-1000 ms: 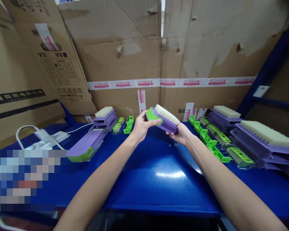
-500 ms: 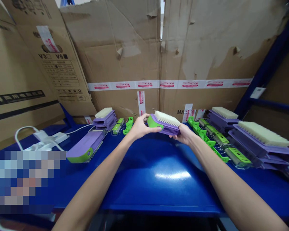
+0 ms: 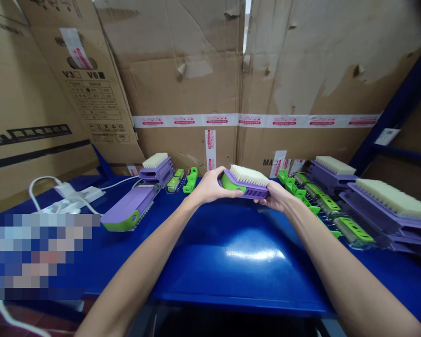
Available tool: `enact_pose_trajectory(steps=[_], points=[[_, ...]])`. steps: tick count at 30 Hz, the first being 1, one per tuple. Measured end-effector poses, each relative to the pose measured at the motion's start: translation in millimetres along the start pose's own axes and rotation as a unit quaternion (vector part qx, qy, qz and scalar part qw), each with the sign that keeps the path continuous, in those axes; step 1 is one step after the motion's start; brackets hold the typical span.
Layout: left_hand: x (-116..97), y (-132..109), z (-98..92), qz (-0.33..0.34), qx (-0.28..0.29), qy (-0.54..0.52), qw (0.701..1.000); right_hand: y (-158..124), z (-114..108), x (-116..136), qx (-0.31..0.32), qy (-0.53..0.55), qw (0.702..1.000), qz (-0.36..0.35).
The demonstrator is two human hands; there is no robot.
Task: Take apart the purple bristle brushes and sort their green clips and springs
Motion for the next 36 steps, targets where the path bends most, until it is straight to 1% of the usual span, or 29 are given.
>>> enact_pose_trajectory(steps=[2,5,11,15,17,20,22,24,28,31,33,36], points=[[-2.2,1.0,1.8,0.005,-0.023,-0.058,0.998,-1.3,1.2,1.4,-0.002,0.016,1.000,0.017],[-2.3,2.8,4.4,0.006,-0.032,-0.122,0.992,-2.8,3.4,4.3,-0.006,0.026,0.999,0.020],[3.6,4.7,1.8,-0.005,-0.059,-0.130,0.990,-1.6,2.5,5.5,-0.018,0.028,0.999,0.004],[1.0,4.3,3.6,0.005,-0.071,-0.138,0.988,-0.1,1.7,6.5,-0.015,0.032,0.999,-0.008],[-2.5,3.1,4.7,0.014,-0.086,-0.123,0.989,-0.2,0.2,8.0,-0.024,0.030,0.999,-0.014],[-7.5,0.6,5.7,0.021,-0.104,-0.072,0.992,-1.6,-2.1,11.9,-0.038,0.024,0.998,-0.036],[-9.5,-0.7,4.4,0.024,-0.107,-0.047,0.993,-3.0,-1.8,13.7,-0.038,0.022,0.998,-0.048],[-10.0,-1.2,1.4,0.025,-0.094,-0.041,0.994,-4.6,0.1,13.6,-0.034,0.021,0.998,-0.047],[-9.2,-1.0,-6.1,0.031,-0.046,-0.064,0.996,-6.5,3.8,11.2,-0.037,0.025,0.998,-0.033],[-9.4,-1.3,-5.2,0.037,-0.008,-0.073,0.997,-6.2,3.4,9.4,-0.036,0.033,0.999,-0.021],[-9.2,-1.6,-3.7,0.035,-0.018,-0.048,0.998,-5.3,1.8,8.0,-0.039,0.038,0.998,-0.012],[-9.0,-2.3,-3.1,0.036,-0.059,0.004,0.998,-3.1,0.8,5.0,-0.040,0.052,0.998,-0.003]])
Point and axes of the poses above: each hand's wrist, its own y-axis towards the middle knuckle, its own z-axis out of the palm, x = y × z, the point moved 5 cm from there along y, towards the middle knuckle, and after that the axes turned 4 degrees about y, right-handed, at the moved point
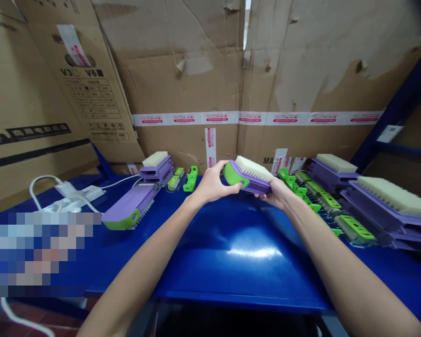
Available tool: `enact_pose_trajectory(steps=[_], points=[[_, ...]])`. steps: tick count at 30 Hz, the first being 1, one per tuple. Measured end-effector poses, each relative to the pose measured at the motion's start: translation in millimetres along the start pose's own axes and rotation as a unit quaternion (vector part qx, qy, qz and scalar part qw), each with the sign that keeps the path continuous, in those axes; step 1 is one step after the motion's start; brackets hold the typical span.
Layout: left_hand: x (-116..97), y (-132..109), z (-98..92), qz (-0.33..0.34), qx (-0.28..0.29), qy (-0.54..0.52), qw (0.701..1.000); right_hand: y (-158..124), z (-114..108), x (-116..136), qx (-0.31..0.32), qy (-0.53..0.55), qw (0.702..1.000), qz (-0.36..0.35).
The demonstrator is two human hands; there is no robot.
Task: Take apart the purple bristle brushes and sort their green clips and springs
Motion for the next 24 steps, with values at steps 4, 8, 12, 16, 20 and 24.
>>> enact_pose_trajectory(steps=[4,8,12,16,20,24], points=[[0.1,-0.5,-0.1,0.006,-0.001,0.029,1.000,2.3,4.0,-6.2,0.015,0.023,1.000,0.011],[-6.0,-0.8,-2.0,0.017,-0.026,0.065,0.997,0.6,7.1,-9.1,0.017,0.040,0.999,0.030],[-17.5,-1.7,-4.2,0.041,-0.094,0.106,0.989,-3.4,11.3,-6.4,0.028,0.056,0.998,0.033],[-16.9,-2.4,-6.3,0.043,-0.133,0.140,0.980,-4.6,19.2,-10.9,0.045,0.078,0.995,0.053],[-9.9,-2.7,-7.5,0.026,-0.158,0.153,0.975,-4.3,26.2,-18.2,0.062,0.077,0.992,0.074],[-4.6,-1.6,-9.0,0.001,-0.168,0.145,0.975,-7.0,28.6,-17.8,0.074,0.049,0.994,0.069]])
Point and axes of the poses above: each hand's wrist, its own y-axis towards the middle knuckle, its own z-axis out of the palm, x = y × z, the point moved 5 cm from there along y, towards the middle knuckle, and after that the axes turned 4 degrees about y, right-handed, at the moved point
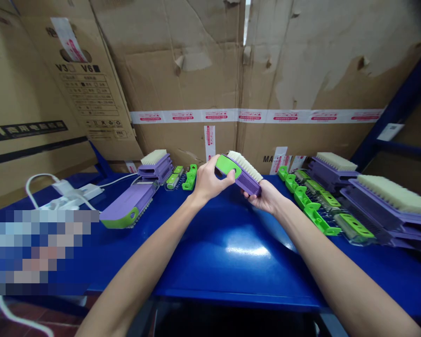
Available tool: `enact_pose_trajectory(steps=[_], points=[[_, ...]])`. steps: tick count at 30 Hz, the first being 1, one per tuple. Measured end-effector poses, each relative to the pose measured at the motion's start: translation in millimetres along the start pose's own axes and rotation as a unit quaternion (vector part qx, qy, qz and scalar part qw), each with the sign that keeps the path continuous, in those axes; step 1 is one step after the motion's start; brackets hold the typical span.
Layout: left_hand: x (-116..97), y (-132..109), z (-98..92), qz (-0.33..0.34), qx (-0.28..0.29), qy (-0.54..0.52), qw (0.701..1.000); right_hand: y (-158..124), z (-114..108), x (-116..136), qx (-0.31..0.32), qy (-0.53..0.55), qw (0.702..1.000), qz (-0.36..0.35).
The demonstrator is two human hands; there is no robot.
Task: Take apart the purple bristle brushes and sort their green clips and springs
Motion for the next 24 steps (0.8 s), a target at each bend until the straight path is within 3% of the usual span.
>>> enact_pose_trajectory(steps=[4,6,8,11,13,17,24], points=[[21.7,6.3,-5.7,-0.071,-0.018,-0.046,0.996,-3.9,-4.6,5.1,-0.040,-0.079,0.996,-0.002],[35.4,10.0,-7.2,-0.105,-0.013,-0.087,0.991,-6.0,-10.8,17.4,-0.104,-0.133,0.981,-0.092],[45.0,12.1,-5.7,-0.130,0.004,-0.141,0.981,-11.5,-11.9,33.0,-0.145,-0.189,0.943,-0.232],[46.7,10.8,3.1,-0.140,0.044,-0.208,0.967,-18.4,1.3,41.1,-0.090,-0.258,0.894,-0.355],[43.0,7.3,11.9,-0.134,0.083,-0.225,0.962,-17.6,10.8,36.2,-0.040,-0.303,0.883,-0.356],[43.0,0.8,23.1,-0.124,0.123,-0.176,0.969,-8.3,16.7,23.1,-0.014,-0.361,0.860,-0.361],[53.4,2.8,19.9,-0.094,0.159,-0.105,0.977,5.7,12.0,11.6,0.003,-0.335,0.857,-0.393]])
Point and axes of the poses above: each hand's wrist, its own y-axis towards the middle knuckle, its own z-axis out of the palm, x = y × z, the point moved 5 cm from there along y, towards the middle knuckle, and after that the axes turned 4 degrees about y, right-handed, at the moved point
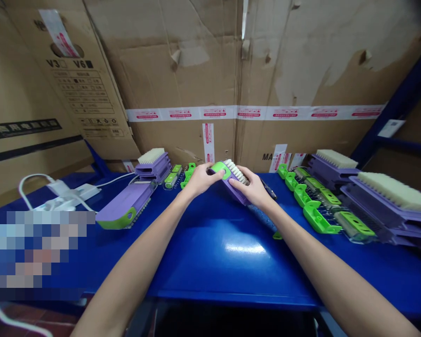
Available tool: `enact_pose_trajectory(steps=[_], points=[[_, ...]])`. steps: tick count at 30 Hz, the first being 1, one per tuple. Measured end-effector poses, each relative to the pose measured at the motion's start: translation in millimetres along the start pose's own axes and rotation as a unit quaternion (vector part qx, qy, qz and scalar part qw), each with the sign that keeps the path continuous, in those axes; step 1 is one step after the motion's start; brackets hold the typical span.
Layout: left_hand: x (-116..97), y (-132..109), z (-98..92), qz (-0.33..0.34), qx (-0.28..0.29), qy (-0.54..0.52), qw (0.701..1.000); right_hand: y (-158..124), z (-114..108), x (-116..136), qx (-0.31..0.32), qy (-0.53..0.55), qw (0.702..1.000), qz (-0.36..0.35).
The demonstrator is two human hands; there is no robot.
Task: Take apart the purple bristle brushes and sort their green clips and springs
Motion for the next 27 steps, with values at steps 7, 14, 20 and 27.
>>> enact_pose_trajectory(steps=[7,14,20,27], points=[[-4.9,0.1,-8.6,-0.022,0.053,-0.079,0.995,-2.2,1.4,13.1,-0.021,0.002,0.999,-0.042],[-20.1,0.6,-23.3,0.021,0.003,-0.095,0.995,2.2,5.7,31.7,-0.045,0.004,0.996,-0.071],[-26.2,0.8,-24.3,0.021,-0.060,-0.096,0.993,5.8,2.5,36.2,-0.072,0.015,0.995,-0.063],[-26.3,0.9,-20.5,0.041,-0.106,-0.064,0.991,5.3,-2.4,34.3,-0.085,0.012,0.995,-0.051]])
Point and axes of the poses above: each hand's wrist, its own y-axis towards the middle knuckle, its own z-axis out of the palm, x = y × z, the point moved 5 cm from there along y, towards the middle knuckle, and after that the axes turned 4 degrees about y, right-handed, at the moved point
